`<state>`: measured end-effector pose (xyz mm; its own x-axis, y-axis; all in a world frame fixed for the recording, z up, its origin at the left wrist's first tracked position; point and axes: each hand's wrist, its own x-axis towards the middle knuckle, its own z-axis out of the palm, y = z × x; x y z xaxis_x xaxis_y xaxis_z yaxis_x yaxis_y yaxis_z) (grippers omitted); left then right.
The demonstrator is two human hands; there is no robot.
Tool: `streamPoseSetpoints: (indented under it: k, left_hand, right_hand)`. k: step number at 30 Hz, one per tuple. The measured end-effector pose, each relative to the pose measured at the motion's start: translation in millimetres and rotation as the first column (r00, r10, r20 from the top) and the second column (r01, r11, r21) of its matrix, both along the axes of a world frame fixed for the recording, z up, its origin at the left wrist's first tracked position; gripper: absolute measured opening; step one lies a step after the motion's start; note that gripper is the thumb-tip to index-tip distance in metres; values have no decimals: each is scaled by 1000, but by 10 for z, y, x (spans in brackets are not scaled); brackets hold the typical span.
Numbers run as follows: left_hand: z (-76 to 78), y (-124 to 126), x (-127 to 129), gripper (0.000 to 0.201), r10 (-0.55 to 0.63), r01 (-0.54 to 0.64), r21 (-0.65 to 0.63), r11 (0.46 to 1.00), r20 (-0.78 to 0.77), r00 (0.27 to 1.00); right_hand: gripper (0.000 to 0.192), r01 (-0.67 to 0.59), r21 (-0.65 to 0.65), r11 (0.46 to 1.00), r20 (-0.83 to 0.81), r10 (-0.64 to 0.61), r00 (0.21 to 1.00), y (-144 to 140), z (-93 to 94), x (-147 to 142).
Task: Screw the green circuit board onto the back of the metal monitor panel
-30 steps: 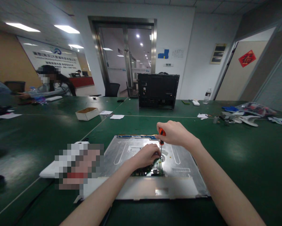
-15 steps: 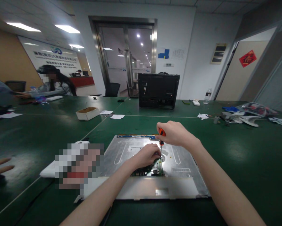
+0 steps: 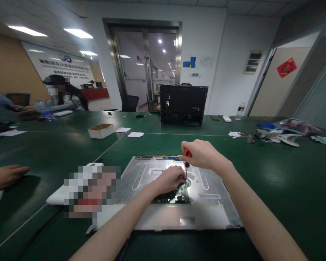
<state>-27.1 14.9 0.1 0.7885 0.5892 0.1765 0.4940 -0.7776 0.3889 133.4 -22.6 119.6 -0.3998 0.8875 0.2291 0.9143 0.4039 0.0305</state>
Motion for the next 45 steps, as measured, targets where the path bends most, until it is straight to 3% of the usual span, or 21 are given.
streamPoseSetpoints:
  k: [37,45]
  left_hand:
    - [-5,-13,8,10,1,-1,4,1000,11,1000]
    - [-24,3,12,9,6,-5,-11,1000,17,1000]
  right_hand:
    - [25,-7,-20,1000,-6,7,1000,26,-16,-23]
    - [15,-72,-44,996,-29,70,997,-28,-15,0]
